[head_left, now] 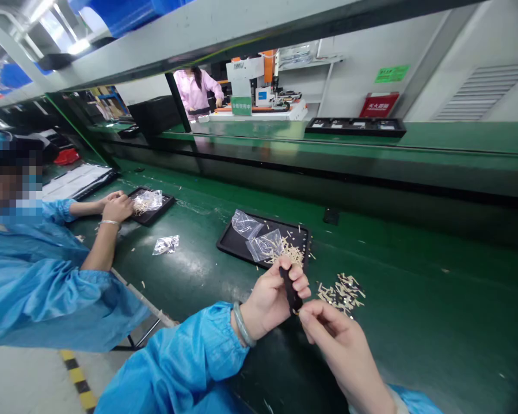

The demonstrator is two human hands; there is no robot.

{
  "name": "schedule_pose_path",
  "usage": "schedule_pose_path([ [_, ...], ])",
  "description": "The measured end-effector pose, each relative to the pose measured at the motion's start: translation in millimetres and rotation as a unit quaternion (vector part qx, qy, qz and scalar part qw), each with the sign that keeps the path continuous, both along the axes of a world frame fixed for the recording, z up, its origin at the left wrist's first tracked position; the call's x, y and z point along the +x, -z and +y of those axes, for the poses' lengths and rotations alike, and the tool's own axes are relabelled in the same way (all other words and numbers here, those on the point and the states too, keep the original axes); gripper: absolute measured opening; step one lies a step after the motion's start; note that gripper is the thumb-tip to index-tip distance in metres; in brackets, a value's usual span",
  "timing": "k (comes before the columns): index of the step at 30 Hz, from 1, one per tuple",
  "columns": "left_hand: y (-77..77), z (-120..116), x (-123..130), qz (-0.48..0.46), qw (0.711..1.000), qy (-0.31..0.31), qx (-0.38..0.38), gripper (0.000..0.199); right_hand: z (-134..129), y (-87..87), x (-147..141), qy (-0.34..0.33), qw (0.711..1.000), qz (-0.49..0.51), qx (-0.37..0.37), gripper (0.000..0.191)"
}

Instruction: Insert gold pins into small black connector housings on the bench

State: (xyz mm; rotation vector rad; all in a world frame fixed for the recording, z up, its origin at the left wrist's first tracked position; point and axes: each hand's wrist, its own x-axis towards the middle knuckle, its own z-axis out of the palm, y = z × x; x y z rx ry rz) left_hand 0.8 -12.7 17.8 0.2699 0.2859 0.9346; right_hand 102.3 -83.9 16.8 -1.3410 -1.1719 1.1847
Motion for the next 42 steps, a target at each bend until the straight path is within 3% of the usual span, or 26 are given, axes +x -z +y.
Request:
schedule_pose_path([
  [21, 0.9, -0.5, -1.8, -0.006, 0.999, -0.008, 0.043, 0.02, 0.1, -0.1, 0.7, 0.026, 0.996, -0.071, 0.041, 0.023],
  [42, 0.7, -1.3, -1.3, 0.053, 0.997, -0.023, 0.048, 0.019, 0.6, -1.7, -0.1, 0.013, 0.999, -0.045, 0.006, 0.027],
])
